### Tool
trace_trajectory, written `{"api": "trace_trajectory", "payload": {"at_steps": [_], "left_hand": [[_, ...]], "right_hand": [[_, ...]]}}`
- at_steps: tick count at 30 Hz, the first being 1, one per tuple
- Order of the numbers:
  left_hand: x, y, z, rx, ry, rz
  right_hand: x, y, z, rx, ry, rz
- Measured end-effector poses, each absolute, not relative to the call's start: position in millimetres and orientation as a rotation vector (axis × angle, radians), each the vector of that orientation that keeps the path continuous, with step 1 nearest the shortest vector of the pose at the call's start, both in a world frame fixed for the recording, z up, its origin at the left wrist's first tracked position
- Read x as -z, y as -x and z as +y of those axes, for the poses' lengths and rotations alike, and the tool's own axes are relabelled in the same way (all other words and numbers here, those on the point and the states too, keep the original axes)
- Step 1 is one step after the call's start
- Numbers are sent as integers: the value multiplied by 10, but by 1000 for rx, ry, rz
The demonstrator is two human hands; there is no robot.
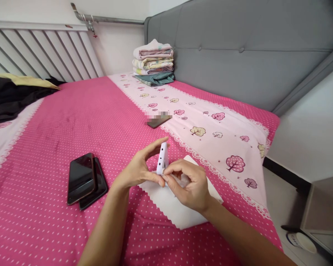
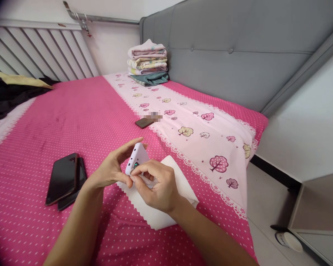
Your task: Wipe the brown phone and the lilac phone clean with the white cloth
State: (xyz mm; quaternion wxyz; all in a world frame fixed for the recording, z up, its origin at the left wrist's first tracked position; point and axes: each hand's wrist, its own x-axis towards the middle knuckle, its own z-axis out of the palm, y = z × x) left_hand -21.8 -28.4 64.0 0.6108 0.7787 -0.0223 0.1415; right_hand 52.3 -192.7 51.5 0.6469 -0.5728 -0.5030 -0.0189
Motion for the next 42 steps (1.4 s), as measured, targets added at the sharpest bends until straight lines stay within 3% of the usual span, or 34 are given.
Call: {"api": "trace_trajectory", "payload": {"at_steps": [18,42], "left_hand": [[-584,209,-218,-359,-1763,-18],[-557,236,-106,-416,-1712,94]], "right_hand": [[-368,-546,-1860,-21,1517,-1140],[-180,-677,-1802,-531,2326,-1129]]}}
